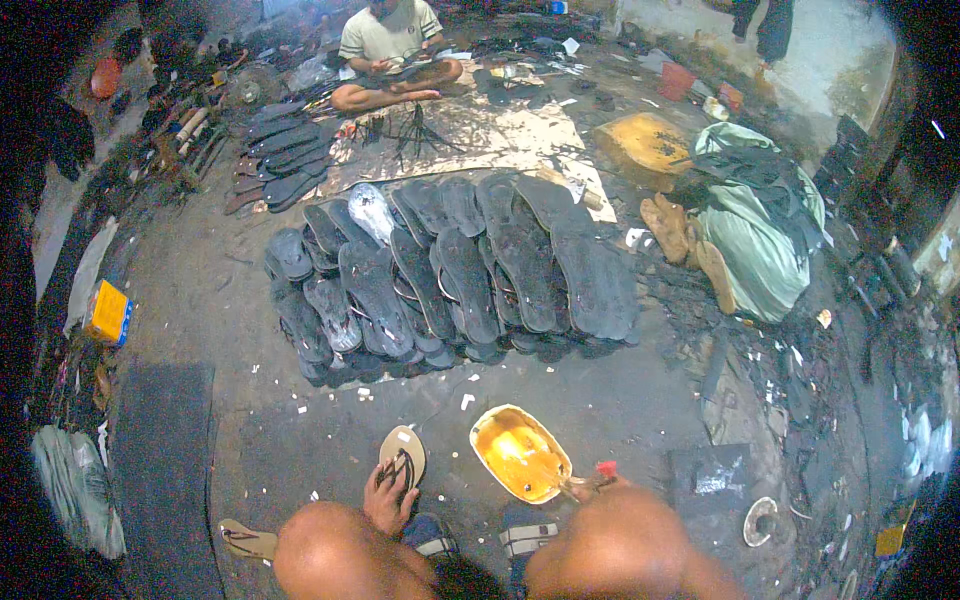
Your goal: The person applies a yellow adhesive to the soles of black flip-flops using a brush, then places them in a pile. Later, the person spreads the same adhesive onto a large black sheet on the floor.
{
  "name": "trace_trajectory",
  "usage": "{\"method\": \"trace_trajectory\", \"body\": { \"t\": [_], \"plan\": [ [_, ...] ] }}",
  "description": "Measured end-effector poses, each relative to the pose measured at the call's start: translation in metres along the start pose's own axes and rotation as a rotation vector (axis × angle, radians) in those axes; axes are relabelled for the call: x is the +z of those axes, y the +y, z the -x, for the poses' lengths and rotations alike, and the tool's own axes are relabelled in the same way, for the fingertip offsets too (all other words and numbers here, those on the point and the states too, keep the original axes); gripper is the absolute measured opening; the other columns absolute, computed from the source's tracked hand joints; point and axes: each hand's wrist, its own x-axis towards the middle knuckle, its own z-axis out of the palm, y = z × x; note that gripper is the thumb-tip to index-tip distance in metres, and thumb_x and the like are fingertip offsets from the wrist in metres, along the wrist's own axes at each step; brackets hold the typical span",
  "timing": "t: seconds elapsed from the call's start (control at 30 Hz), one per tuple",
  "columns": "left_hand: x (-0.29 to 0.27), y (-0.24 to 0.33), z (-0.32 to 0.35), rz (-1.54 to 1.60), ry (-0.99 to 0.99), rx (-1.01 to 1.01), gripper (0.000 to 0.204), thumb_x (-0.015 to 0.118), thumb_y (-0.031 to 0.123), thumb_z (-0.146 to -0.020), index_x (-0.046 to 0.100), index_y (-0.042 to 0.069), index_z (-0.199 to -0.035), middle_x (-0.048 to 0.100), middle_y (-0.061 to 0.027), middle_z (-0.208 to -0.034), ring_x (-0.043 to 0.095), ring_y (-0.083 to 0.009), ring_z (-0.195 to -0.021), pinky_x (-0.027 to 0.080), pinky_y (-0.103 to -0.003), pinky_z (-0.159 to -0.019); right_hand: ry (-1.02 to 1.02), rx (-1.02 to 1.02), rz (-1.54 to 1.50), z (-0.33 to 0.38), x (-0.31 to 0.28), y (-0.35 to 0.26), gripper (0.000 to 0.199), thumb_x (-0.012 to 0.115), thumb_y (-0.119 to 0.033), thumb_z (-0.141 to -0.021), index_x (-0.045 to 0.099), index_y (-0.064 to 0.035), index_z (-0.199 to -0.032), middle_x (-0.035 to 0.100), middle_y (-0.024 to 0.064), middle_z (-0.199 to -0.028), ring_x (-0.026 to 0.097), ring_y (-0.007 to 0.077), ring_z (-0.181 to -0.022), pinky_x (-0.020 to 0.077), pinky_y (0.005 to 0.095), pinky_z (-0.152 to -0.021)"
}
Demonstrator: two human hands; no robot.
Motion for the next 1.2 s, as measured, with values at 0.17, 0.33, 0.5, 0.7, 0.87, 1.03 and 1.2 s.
{"method": "trace_trajectory", "body": {
  "t": [0.17,0.33,0.5,0.7,0.87,1.03,1.2],
  "plan": [
    [-0.024,0.002,-0.012,-0.117,-0.134,0.147,0.048,0.062,0.028,-0.089,0.055,0.008,-0.132,0.049,-0.0195,-0.139,0.037,-0.0401,-0.134,0.030,-0.048,-0.110,-0.086,-0.320,0.016,0.069,-0.064,-0.065,0.058,0.066,-0.048,-0.080,0.061,-0.0025,-0.115,0.067,0.0179,-0.101,0.065,0.0331,-0.091,0.0484,0.0441,-0.089],
    [-0.021,-0.002,-0.015,0.688,-0.127,-0.507,0.042,0.044,0.031,-0.103,0.053,0.007,-0.136,0.057,-0.0164,-0.133,0.052,-0.0263,-0.125,0.037,-0.039,-0.107,-0.202,-0.306,-0.625,0.075,-0.083,-0.078,0.049,0.064,-0.042,-0.083,0.064,-0.0012,-0.110,0.068,0.0167,-0.100,0.067,0.0285,-0.086,0.0505,0.0411,-0.086],
    [-0.096,0.061,-0.107,1.544,-0.029,-0.367,0.051,0.031,0.034,-0.106,0.041,0.001,-0.143,0.050,-0.0120,-0.139,0.048,-0.0176,-0.126,0.037,-0.033,-0.106,0.119,-0.401,-1.356,-0.014,-0.060,-0.041,0.032,0.060,-0.031,-0.094,0.064,-0.0012,-0.104,0.062,0.0038,-0.096,0.056,0.0140,-0.085,0.0465,0.0308,-0.080],
    [-0.155,0.146,-0.159,2.018,-0.172,-0.289,0.053,0.033,0.035,-0.105,0.030,0.007,-0.149,0.049,-0.0123,-0.138,0.049,-0.0197,-0.125,0.042,-0.034,-0.105,0.348,-0.737,-1.415,-0.055,-0.120,-0.140,0.036,0.063,-0.029,-0.094,0.066,0.0010,-0.113,0.069,0.0082,-0.106,0.065,0.0147,-0.091,0.0499,0.0286,-0.081],
    [-0.149,0.146,-0.156,1.764,-0.157,-0.185,0.050,0.034,0.035,-0.105,0.033,0.008,-0.147,0.053,-0.0100,-0.134,0.056,-0.0188,-0.117,0.046,-0.032,-0.101,0.784,-1.012,-0.884,-0.078,-0.128,-0.166,0.017,0.069,-0.016,-0.089,0.067,-0.0016,-0.098,0.065,0.0004,-0.084,0.057,0.0082,-0.077,0.0452,0.0255,-0.066],
    [-0.144,0.150,-0.160,1.932,-0.160,-0.339,0.048,0.035,0.034,-0.105,0.039,0.006,-0.143,0.057,-0.0080,-0.127,0.060,-0.0161,-0.109,0.048,-0.032,-0.096,0.543,-1.533,-0.445,-0.025,-0.102,-0.177,0.014,0.074,-0.011,-0.081,0.069,-0.0125,-0.094,0.065,0.0031,-0.090,0.058,0.0230,-0.075,0.0388,0.0366,-0.072],
    [-0.145,0.150,-0.152,1.751,-0.191,-0.270,0.050,0.039,0.035,-0.103,0.038,0.005,-0.142,0.056,-0.0119,-0.130,0.058,-0.0207,-0.115,0.047,-0.037,-0.100,0.979,-1.060,-0.746,-0.073,-0.141,-0.167,0.017,0.072,-0.017,-0.086,0.067,-0.0025,-0.093,0.066,0.0077,-0.082,0.063,0.0200,-0.074,0.0480,0.0328,-0.068]
  ]
}}
